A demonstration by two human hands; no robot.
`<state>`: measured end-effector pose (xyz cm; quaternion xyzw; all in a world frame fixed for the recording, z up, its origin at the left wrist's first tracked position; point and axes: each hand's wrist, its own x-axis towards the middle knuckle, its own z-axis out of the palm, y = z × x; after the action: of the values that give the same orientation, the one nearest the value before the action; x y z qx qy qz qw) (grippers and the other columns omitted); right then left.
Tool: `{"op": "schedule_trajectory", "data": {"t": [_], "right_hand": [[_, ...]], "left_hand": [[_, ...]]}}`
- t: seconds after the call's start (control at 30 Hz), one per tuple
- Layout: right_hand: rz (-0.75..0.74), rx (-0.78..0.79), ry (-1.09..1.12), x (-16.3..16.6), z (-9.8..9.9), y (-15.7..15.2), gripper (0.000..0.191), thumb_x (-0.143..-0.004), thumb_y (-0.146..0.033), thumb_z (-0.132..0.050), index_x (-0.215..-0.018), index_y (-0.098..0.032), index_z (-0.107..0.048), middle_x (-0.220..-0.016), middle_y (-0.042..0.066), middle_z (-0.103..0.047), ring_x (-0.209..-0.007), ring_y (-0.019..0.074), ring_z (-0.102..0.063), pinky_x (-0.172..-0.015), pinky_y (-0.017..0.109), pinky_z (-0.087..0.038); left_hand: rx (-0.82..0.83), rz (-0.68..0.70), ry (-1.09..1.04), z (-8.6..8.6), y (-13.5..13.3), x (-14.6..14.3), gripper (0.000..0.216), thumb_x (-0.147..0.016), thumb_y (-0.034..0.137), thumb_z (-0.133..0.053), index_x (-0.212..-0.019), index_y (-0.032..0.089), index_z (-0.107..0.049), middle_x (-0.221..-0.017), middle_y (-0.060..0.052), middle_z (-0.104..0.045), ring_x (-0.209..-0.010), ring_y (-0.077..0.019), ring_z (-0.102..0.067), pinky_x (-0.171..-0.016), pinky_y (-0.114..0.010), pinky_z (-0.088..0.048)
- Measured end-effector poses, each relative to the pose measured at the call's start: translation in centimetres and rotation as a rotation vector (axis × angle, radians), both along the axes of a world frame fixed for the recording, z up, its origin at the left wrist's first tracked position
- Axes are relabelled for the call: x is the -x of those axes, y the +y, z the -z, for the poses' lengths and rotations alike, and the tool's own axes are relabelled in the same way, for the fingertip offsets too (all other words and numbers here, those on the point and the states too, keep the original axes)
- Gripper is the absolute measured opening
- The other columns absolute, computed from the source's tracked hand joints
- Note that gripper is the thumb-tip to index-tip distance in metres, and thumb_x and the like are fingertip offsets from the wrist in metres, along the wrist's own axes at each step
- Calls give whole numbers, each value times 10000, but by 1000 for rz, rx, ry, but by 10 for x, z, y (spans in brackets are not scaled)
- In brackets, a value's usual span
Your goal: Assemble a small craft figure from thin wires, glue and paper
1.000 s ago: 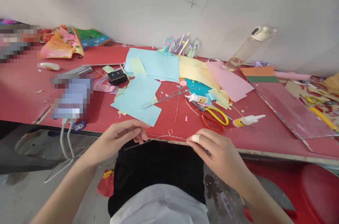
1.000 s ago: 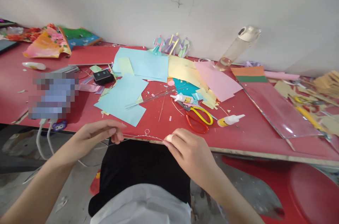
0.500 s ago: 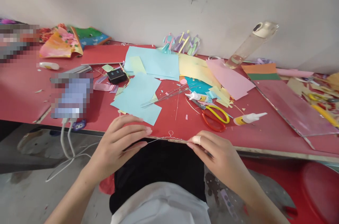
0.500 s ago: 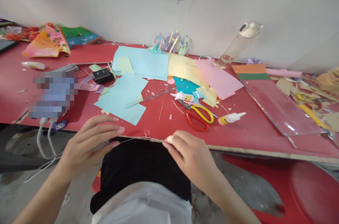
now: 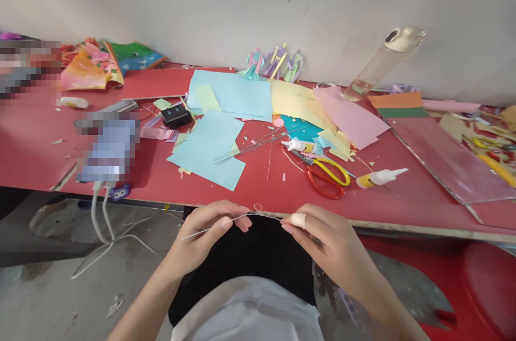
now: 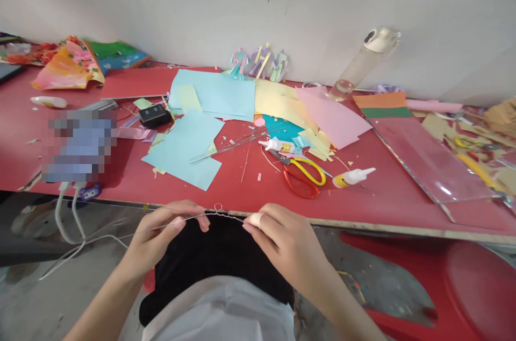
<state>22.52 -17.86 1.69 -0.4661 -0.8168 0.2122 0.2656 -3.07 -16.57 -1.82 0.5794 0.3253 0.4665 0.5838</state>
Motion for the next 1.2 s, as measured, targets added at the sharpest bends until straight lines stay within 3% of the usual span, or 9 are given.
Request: {"op": "schedule_trajectory", "data": {"t": [0.13,0.43,0.77,0.93,1.2], "right_hand": [[3,-43,-17,1,0,2,143,-987,-181,-535,-905,-192,-651,-769,33,-641,-659,132,-590,-627,245,-448],[26,-78,-21,1,3,0,145,-985,-171,-541,-911,-195,-663,-806,46,-654,-706,140,-608,-662,262,-472],[-11,-95,-34,5,-1,0,126,-980,-169,-557,-977,-187,-682,-828,53,-657,-738,148,-608,-675,273,-477],[-42,-66,-13,9,-4,2,141,-985,-168,-550,-993,-189,-689,-834,55,-665,-751,152,-614,-680,278,-478],[-40,-67,-3,16,-6,1,165,-984,-155,-540,-983,-185,-702,-827,58,-677,-755,156,-618,-679,279,-478]], "left_hand": [[-26,76,-74,-1,10,-2,221,-993,226,-526,-1088,204,-725,-923,-78,-751,-832,-195,-707,-807,-330,-551],[-141,162,37,-9,10,4,251,-996,150,-493,-1125,215,-698,-985,-88,-739,-944,-211,-692,-872,-351,-535],[-449,261,196,-16,11,14,473,-902,-8,-515,-1292,235,-628,-1092,-103,-744,-1013,-227,-700,-879,-356,-567],[-489,176,162,-15,8,11,476,-881,-25,-537,-1256,243,-655,-993,-89,-770,-914,-216,-728,-781,-335,-598],[-370,63,26,-8,6,5,310,-938,72,-555,-1123,251,-729,-858,-63,-783,-728,-193,-732,-658,-318,-591]]}}
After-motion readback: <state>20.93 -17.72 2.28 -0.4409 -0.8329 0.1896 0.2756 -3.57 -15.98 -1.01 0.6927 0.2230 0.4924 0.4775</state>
